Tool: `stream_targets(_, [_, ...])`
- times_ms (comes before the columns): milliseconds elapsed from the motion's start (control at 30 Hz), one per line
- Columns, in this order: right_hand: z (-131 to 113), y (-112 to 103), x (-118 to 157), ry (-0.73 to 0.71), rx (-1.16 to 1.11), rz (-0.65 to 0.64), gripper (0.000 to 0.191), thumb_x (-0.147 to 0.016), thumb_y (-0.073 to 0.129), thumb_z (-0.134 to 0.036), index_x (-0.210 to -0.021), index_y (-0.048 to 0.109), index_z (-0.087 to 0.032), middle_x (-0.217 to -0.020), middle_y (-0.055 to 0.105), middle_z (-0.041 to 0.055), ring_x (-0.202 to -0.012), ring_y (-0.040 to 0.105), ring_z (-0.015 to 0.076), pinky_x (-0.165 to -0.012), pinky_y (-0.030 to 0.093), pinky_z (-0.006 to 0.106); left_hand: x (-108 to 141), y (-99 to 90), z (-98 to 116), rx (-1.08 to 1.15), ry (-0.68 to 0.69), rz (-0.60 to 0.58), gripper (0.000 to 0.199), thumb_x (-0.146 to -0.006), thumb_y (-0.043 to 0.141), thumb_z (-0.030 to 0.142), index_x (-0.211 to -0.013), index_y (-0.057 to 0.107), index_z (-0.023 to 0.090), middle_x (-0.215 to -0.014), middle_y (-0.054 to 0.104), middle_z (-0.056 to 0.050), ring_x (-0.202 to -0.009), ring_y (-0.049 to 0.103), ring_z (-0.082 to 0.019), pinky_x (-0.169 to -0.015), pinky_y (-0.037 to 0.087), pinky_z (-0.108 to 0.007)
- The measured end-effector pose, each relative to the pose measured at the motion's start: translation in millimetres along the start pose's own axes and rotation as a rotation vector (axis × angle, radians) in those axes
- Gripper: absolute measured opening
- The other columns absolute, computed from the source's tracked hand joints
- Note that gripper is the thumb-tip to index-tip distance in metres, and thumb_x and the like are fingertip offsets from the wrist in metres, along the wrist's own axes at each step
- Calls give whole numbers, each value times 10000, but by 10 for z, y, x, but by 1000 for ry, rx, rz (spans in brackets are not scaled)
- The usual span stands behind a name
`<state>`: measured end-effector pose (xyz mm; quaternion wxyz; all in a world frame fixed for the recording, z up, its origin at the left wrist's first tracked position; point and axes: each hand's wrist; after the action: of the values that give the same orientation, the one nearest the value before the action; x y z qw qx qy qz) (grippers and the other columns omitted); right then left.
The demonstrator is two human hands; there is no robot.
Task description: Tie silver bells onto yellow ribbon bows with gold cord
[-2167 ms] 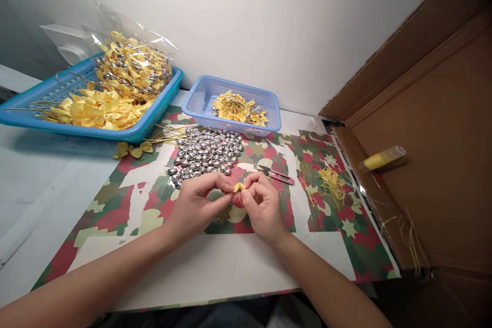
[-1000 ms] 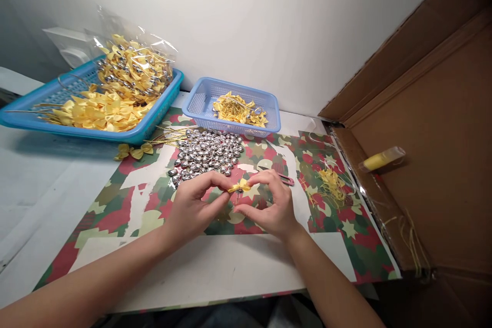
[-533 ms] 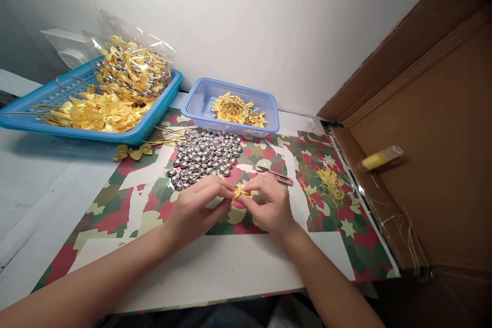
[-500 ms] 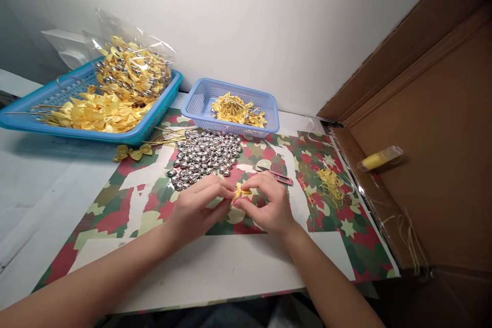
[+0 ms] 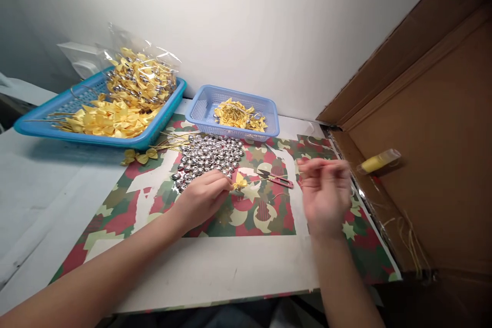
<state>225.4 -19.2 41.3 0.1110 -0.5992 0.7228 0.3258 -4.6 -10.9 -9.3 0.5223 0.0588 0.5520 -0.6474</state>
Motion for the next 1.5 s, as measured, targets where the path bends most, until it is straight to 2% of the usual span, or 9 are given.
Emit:
stream_targets(67, [-153, -81, -111, -68, 5, 62, 100, -926, 616, -260, -833, 603, -228, -706, 675, -75, -634, 640, 75, -811, 550, 282, -1, 17, -22, -6, -5, -13, 189, -884, 499, 60, -769, 573, 191, -773, 694, -35, -721, 653, -148, -644, 529, -248])
stream_targets(167, [-294, -142, -139, -95, 58, -19, 107, -897, 661, -273, -818, 615, -219, -641, 653, -78, -542, 601, 72, -728, 553, 259, 5, 36, -36, -8, 4, -25, 187, -896, 493, 77, -775, 576, 194, -781, 693, -34, -733, 647, -148, -658, 526, -253])
stream_targets(367, [-303, -304, 31, 117, 184, -433, 108, -923, 612, -305, -863, 679, -245, -702, 704, -18, -678, 667, 152, -822, 541, 386, 10, -25, -37, 3, 28, -6, 173, -899, 501, 73, -816, 593, 194, -811, 699, -38, -743, 639, -145, -670, 519, -258])
stream_targets(567, [-252, -479, 45, 440, 791, -832, 146, -858, 653, -286, -738, 704, -220, -775, 706, 25, -761, 644, 183, -739, 504, 334, 13, -38, -5, 23, 97, 5, 157, -894, 520, 69, -869, 600, 201, -832, 714, -46, -786, 651, -157, -709, 530, -276])
stream_targets(667, [-104, -485, -10, 440, 1071, -742, 240, -906, 560, -330, -735, 674, -205, -793, 690, 40, -760, 614, 191, -680, 468, 322, 12, -33, 26, 57, 104, 14, 159, -895, 518, 71, -874, 599, 206, -827, 711, -44, -774, 649, -152, -704, 534, -276])
stream_targets(733, [41, -463, -53, 358, 1242, -626, 169, -895, 571, -335, -850, 661, -200, -868, 681, 56, -842, 596, 218, -731, 457, 345, 7, -32, 52, 96, 88, 28, 156, -886, 532, 66, -867, 599, 205, -814, 704, -41, -755, 646, -146, -690, 537, -272])
stream_targets(867, [274, -382, -106, 359, 1386, -773, 181, -856, 645, -353, -947, 612, -200, -1013, 650, 65, -998, 563, 263, -851, 425, 403, -5, -40, 96, 180, -27, 51, 158, -860, 566, 55, -839, 613, 205, -795, 698, -25, -748, 663, -134, -678, 552, -250])
stream_targets(1133, [302, -408, -158, 405, 1266, -749, 158, -906, 547, -343, -847, 593, -204, -913, 650, 42, -888, 568, 212, -805, 405, 357, -21, -82, 114, 209, -122, 73, 170, -833, 581, 44, -809, 634, 204, -769, 712, -11, -733, 686, -138, -660, 563, -238])
stream_targets(1500, [265, -610, -180, 409, 1248, -650, 127, -838, 600, -317, -775, 592, -206, -847, 652, 39, -831, 576, 206, -719, 411, 318, -41, -271, -54, 170, -93, 575, 298, -686, 717, -23, -844, 677, 226, -794, 721, 22, -713, 657, -143, -616, 545, -301])
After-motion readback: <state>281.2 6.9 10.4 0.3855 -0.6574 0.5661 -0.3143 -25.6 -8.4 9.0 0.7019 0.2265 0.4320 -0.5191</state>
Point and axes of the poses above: each hand's wrist, its own x-axis away from the middle knuckle, its own y-axis out of the palm, z = x × y
